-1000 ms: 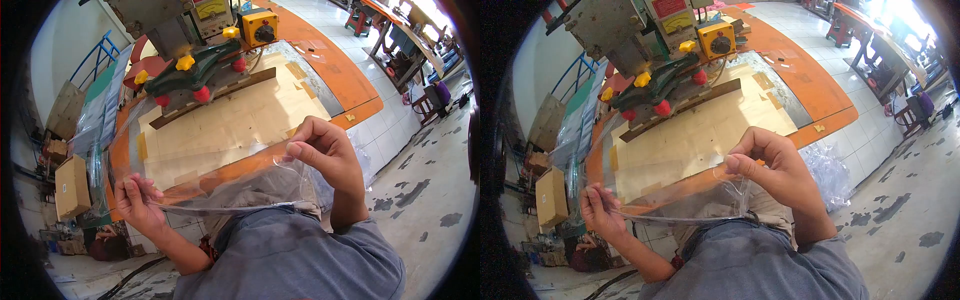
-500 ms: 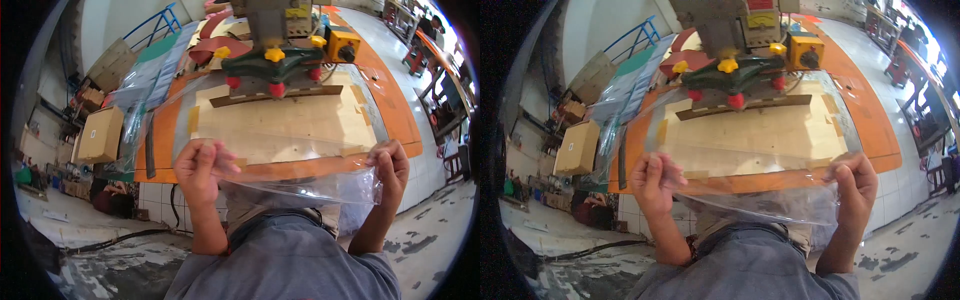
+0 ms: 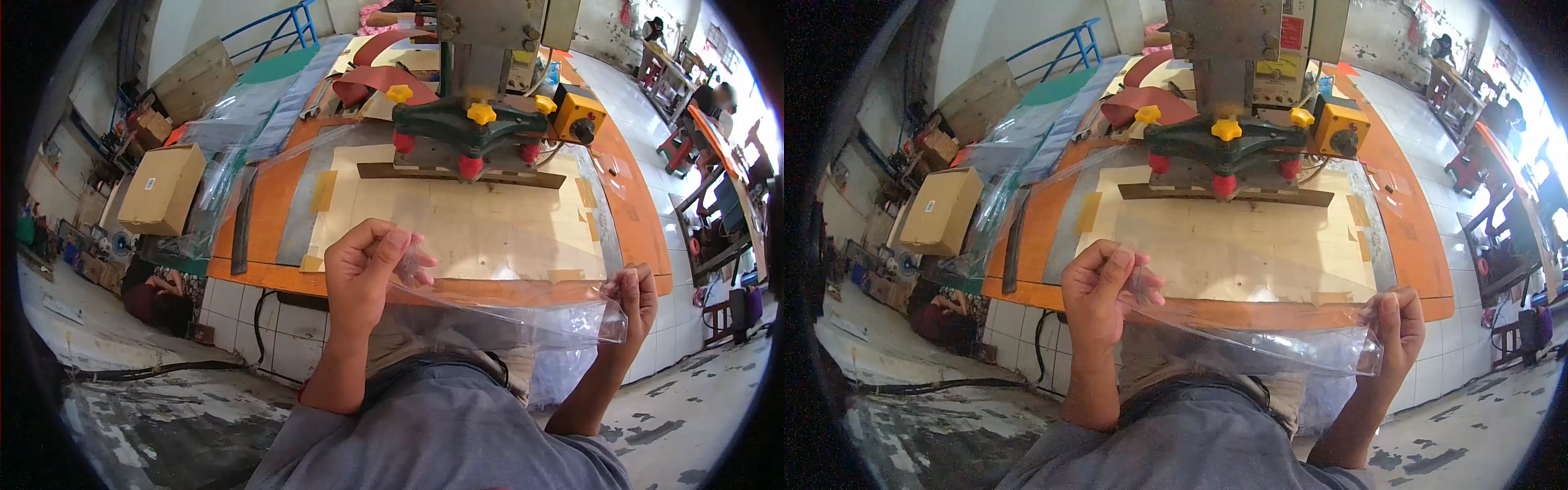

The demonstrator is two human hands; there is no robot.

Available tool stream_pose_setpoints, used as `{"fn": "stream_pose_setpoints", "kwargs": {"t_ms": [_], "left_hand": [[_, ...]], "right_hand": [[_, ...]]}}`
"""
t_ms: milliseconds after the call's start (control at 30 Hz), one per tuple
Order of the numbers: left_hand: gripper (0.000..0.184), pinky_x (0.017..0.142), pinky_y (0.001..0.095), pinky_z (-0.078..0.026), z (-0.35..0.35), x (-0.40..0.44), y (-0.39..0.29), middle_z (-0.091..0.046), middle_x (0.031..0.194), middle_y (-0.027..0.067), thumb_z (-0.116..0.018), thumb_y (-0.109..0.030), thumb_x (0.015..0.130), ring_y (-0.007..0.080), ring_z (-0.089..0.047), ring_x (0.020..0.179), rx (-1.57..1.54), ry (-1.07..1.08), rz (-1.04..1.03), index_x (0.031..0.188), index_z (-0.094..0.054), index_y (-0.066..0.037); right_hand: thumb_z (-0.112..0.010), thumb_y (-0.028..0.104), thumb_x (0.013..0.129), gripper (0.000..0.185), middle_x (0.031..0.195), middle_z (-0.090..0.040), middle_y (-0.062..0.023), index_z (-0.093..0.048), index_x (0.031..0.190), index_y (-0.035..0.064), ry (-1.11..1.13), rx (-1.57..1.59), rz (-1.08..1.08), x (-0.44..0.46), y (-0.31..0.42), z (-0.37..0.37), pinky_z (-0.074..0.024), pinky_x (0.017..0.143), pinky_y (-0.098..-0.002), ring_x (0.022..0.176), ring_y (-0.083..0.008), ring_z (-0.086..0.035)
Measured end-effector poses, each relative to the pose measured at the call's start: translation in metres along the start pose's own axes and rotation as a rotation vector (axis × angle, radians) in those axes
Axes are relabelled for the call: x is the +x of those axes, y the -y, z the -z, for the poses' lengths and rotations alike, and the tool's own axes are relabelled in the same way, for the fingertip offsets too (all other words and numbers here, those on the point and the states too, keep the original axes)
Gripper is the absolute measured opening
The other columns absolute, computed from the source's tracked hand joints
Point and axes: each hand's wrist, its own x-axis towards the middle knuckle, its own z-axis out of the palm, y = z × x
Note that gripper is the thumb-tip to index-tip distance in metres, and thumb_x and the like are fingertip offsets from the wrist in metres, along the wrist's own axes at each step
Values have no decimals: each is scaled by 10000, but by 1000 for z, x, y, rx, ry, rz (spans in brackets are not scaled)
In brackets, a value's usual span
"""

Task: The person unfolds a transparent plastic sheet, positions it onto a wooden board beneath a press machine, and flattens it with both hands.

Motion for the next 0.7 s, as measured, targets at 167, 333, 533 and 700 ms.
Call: {"fn": "stream_pose_setpoints", "kwargs": {"t_ms": [167,333,533,700], "left_hand": [[222,533,353,-604,-4,0,-2,-723,827,133,-651,-149,1076,245,-749,656,63,-26,6,980,-673,50],[223,578,349,-597,-5,2,-1,-715,765,144,-644,-150,1073,229,-714,595,123,-3,-10,982,-664,53],[229,584,324,-581,-7,2,-2,-709,770,133,-630,-168,1079,204,-700,610,136,30,-12,971,-631,34],[226,570,303,-573,-7,1,-4,-706,775,126,-633,-168,1080,188,-699,623,184,11,-14,952,-633,18]], "right_hand": [[-653,228,1087,260,792,-611,-27,-565,906,63,-20,-14,-5,-2,-1,2,-390,652,-227,697,-69,-519],[-674,233,1078,256,793,-610,-27,-575,914,64,-39,-34,-2,-2,-3,5,-419,664,-230,704,-79,-544],[-709,247,1061,255,804,-626,-26,-592,931,62,-76,-72,-8,-4,4,5,-438,675,-227,713,-79,-568],[-718,230,1054,235,806,-647,-33,-619,958,40,-98,-62,-8,-2,0,8,-451,688,-236,736,-83,-594]]}}
